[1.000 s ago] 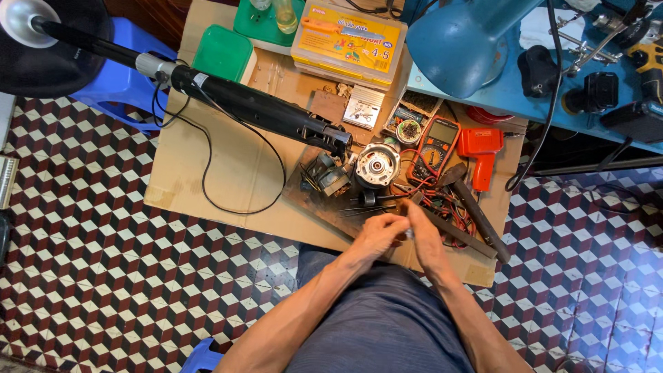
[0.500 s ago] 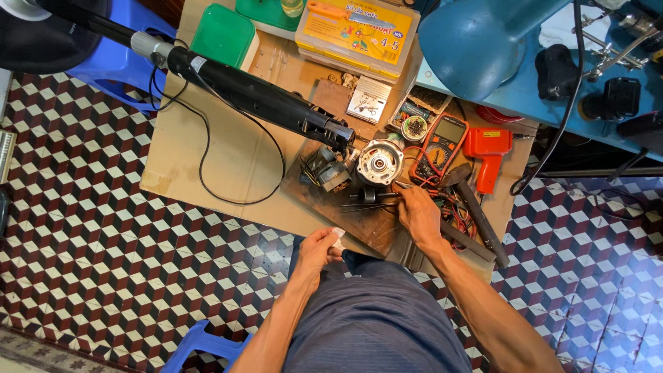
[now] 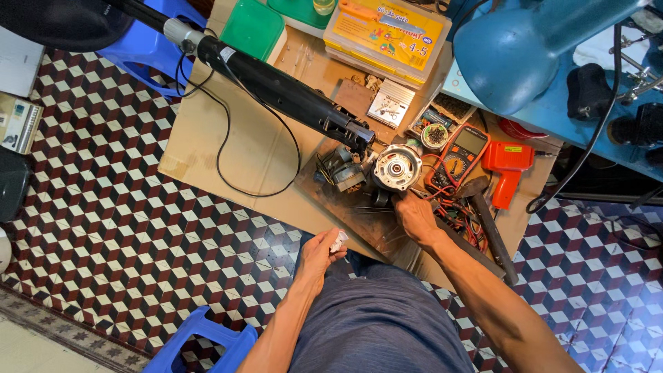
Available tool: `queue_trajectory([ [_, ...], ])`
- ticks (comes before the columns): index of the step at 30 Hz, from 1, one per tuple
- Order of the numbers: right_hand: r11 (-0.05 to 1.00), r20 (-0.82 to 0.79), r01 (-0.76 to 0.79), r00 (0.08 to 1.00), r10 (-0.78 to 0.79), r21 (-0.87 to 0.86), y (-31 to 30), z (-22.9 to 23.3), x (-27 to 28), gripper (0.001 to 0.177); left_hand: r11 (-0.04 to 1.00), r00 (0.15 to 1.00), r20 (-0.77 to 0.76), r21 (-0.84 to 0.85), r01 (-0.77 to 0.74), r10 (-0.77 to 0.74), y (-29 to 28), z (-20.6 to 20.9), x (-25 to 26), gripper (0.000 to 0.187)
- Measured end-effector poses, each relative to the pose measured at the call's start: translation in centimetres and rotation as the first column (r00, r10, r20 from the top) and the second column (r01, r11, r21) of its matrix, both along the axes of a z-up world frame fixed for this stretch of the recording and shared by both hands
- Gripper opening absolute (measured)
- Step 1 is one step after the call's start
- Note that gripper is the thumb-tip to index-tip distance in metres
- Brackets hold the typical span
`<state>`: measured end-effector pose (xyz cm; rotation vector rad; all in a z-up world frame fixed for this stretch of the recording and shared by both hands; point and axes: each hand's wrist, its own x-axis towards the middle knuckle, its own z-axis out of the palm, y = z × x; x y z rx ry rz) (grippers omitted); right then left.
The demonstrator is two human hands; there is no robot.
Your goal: The person disassembles a small electric motor, cleans the internal components with a cloth, applies lubricant, and reassembles the parts. They use a power drill to tighten screws and test the rotor movement.
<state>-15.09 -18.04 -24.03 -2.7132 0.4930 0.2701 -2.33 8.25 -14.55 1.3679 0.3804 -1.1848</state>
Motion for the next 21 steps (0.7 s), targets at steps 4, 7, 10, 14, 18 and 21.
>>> queue_trajectory([
  [4, 0.997, 0.278, -0.077, 0.958, 0.065, 0.032, 0.2, 1.3, -0.7, 0.021, 1.000, 1.000, 0.019, -0.007, 0.017, -0.017, -0.2, -0.5, -0.3, 0.042],
  [7, 0.989, 0.324, -0.135, 0.940, 0.110, 0.053, 0.4, 4.0, -0.3, 0.031, 0.999, 0.998, 0.054, 0.025, 0.033, -0.035, -0.7, 0.0, -0.2, 0.039],
  [10, 0.989, 0.292, -0.109, 0.953, 0.076, 0.100, 1.3, 8.1, 0.5, 0.028, 0.998, 0.994, 0.088, 0.000, -0.069, 0.068, -1.6, 1.2, 0.3, 0.040],
  [14, 0.962, 0.339, 0.042, 0.931, -0.136, 0.270, 3.5, 14.9, 1.0, 0.020, 0.986, 0.986, 0.096, -0.106, -0.125, 0.136, -2.7, 3.5, 1.6, 0.044],
  [18, 0.860, 0.286, 0.234, 0.875, -0.389, 0.455, 4.7, 19.9, 0.8, 0.022, 0.973, 0.984, 0.164, -0.226, -0.036, 0.075, -4.1, 6.8, 2.9, 0.042],
  [21, 0.845, 0.311, 0.270, 0.843, -0.439, 0.462, 4.7, 22.1, 0.7, 0.023, 0.961, 0.978, 0.204, -0.276, 0.028, 0.031, -5.6, 9.3, 3.8, 0.041],
])
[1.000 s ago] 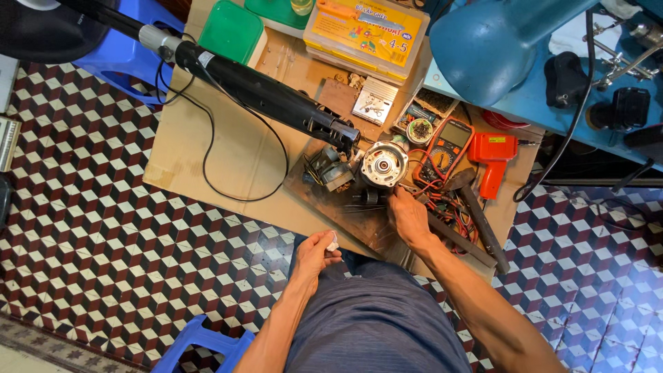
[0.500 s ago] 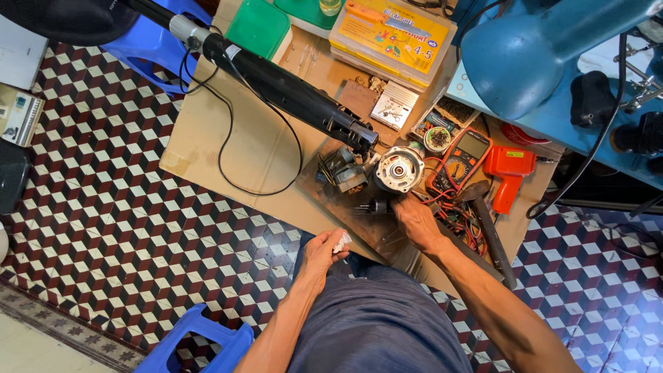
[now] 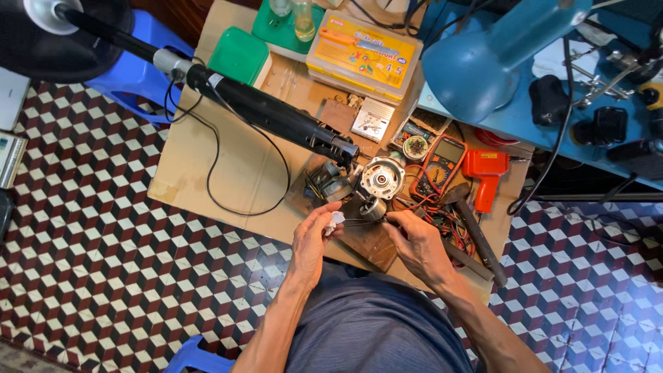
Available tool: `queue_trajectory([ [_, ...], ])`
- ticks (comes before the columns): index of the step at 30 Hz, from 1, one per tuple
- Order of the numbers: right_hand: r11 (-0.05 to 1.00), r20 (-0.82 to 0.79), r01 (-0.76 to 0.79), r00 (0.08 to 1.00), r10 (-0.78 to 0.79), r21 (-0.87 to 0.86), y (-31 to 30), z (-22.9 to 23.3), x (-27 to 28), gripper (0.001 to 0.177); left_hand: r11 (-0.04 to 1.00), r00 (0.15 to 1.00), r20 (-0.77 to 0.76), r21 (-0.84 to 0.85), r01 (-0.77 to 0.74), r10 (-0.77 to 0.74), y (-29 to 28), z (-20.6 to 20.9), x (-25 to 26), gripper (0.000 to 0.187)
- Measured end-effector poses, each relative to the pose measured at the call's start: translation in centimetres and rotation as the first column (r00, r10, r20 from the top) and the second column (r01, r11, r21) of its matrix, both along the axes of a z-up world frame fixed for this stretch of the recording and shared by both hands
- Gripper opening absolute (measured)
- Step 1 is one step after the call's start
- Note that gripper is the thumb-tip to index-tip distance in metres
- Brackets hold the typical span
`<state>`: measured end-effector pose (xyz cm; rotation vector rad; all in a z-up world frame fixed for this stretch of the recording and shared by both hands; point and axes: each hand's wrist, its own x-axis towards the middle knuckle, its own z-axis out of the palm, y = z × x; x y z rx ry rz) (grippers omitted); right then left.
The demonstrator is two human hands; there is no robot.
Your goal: The person disassembles a small electric motor, cleans the internal components with a cloth, applies lubricant, and reassembles the parts. They use a power drill to tighten screws and test the rotor movement.
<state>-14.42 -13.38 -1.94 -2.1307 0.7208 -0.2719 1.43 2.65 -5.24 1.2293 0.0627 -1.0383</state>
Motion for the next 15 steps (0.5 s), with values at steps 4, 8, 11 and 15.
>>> queue_trajectory([
  [4, 1.000, 0.007, 0.019, 1.000, -0.018, -0.014, 0.1, 1.8, -0.2, 0.022, 0.996, 0.991, 0.098, -0.013, 0.089, -0.087, -2.1, 2.0, 0.8, 0.043],
  [8, 0.998, 0.007, 0.042, 0.999, -0.041, -0.054, 0.6, 2.7, 0.2, 0.021, 0.987, 0.969, 0.195, 0.068, 0.144, -0.155, -4.1, 3.2, 0.7, 0.040],
  [11, 0.997, -0.056, 0.072, 0.996, -0.074, -0.036, 0.9, 3.6, 0.4, 0.022, 0.986, 0.968, 0.204, 0.102, 0.130, -0.149, -4.7, 4.1, 0.8, 0.038],
  [15, 0.985, 0.012, 0.068, 0.998, -0.067, -0.157, 0.3, 4.5, 0.8, 0.020, 0.984, 0.971, 0.163, 0.048, 0.171, -0.177, -5.5, 4.7, 2.0, 0.035],
])
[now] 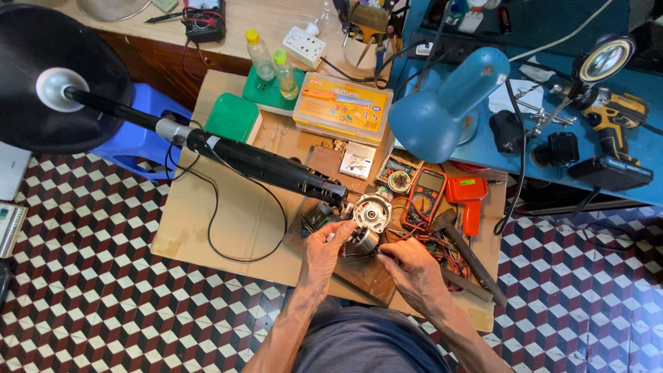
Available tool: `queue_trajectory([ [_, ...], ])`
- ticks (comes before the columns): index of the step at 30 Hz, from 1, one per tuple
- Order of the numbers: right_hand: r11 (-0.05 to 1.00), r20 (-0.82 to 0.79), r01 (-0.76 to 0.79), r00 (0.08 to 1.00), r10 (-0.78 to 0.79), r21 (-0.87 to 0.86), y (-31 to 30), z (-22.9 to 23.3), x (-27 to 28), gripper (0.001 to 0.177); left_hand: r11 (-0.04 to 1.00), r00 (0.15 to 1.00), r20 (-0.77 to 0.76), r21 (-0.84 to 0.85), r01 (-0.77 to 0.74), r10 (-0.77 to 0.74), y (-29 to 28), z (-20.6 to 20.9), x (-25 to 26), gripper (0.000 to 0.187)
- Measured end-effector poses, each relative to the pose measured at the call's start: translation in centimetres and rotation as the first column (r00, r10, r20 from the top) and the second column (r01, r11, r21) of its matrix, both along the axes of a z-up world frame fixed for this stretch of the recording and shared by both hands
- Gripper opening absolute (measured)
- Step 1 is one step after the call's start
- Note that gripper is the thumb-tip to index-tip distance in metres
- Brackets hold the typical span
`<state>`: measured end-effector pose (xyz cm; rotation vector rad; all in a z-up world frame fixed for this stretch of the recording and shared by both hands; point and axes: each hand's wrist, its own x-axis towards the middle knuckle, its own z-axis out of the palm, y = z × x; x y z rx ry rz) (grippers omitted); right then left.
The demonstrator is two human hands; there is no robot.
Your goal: The person disassembles a small electric motor, cleans the internal components with a cloth, applies lubricant, and reassembles the parts. They use a power drill to tighten screws and test the rotor movement.
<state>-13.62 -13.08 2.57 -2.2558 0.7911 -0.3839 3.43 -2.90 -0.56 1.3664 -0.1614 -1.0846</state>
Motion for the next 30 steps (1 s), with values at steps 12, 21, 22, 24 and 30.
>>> queue_trajectory([
  [12, 0.453, -0.048, 0.305, 0.867, -0.495, 0.838, 0.8, 0.5, 2.8, 0.028, 0.955, 0.905, -0.306, -0.122, 0.271, -0.296, -4.6, -0.2, 6.0, 0.030],
  [21, 0.309, -0.101, 0.335, 0.806, -0.583, 0.890, 0.7, -0.1, 4.5, 0.031, 0.928, 0.757, -0.538, -0.182, 0.325, -0.370, -7.2, -1.3, 8.3, 0.024],
  [22, 0.291, -0.084, 0.313, 0.798, -0.597, 0.904, 0.6, -0.5, 4.5, 0.032, 0.927, 0.746, -0.552, -0.180, 0.329, -0.372, -7.4, -1.6, 8.5, 0.025],
  [24, 0.263, -0.042, 0.261, 0.779, -0.625, 0.929, 0.7, -0.9, 4.5, 0.033, 0.931, 0.745, -0.561, -0.171, 0.321, -0.361, -7.7, -2.1, 8.6, 0.024],
  [30, 0.275, 0.054, 0.203, 0.707, -0.705, 0.940, 1.3, -1.6, 3.2, 0.029, 0.912, 0.912, 0.041, 0.062, 0.405, -0.407, -13.4, -6.0, 9.4, 0.031],
])
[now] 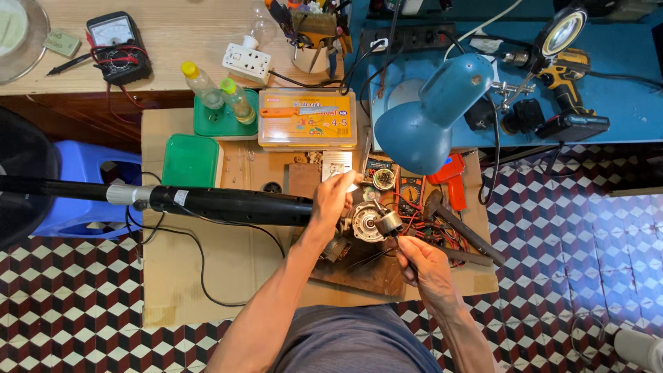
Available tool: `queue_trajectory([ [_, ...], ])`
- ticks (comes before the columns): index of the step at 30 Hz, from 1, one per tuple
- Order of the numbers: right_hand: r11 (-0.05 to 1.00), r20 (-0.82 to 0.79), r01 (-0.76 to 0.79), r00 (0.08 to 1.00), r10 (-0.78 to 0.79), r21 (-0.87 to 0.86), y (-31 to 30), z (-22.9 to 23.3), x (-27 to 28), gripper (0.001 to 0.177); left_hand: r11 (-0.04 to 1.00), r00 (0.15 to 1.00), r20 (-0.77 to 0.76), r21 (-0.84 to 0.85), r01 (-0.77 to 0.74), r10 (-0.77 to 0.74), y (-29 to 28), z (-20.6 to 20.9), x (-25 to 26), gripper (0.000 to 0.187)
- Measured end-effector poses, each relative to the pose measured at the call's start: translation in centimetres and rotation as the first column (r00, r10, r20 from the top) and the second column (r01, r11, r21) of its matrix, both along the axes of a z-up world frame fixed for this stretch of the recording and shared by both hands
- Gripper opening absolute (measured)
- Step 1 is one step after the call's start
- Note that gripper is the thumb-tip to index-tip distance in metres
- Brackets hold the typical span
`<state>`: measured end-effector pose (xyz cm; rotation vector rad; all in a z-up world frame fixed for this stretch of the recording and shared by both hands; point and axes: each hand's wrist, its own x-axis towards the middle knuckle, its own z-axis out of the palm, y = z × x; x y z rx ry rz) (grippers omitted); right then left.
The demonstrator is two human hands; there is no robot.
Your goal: The person disassembles a small electric motor, cleans the internal components with a cloth, applies lubricant, and reassembles the parts. They use a power drill to tighten screws and test the rotor movement.
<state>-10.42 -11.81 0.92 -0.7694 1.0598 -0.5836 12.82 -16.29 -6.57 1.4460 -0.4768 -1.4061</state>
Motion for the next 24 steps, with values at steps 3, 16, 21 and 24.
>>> queue_trajectory([
  [3, 1.000, -0.027, 0.017, 0.999, -0.017, -0.013, 0.1, 0.7, -0.9, 0.031, 0.999, 0.954, 0.297, -0.044, -0.014, 0.027, -4.5, -3.3, -0.8, 0.031],
  [16, 0.983, -0.074, 0.175, 0.983, -0.170, 0.063, 0.5, 0.1, -4.2, 0.030, 0.981, 0.904, 0.413, 0.103, -0.166, 0.109, -13.4, -8.6, -3.6, 0.039],
  [21, 0.989, -0.102, 0.142, 0.985, -0.136, 0.052, 0.5, 0.0, -4.4, 0.034, 0.974, 0.916, 0.373, 0.105, -0.202, 0.150, -13.2, -7.7, -3.5, 0.033],
  [24, 0.984, -0.134, 0.174, 0.977, -0.167, 0.041, 0.1, 0.5, -3.5, 0.032, 0.959, 0.910, 0.333, 0.051, -0.280, 0.248, -12.3, -7.1, -3.6, 0.029],
])
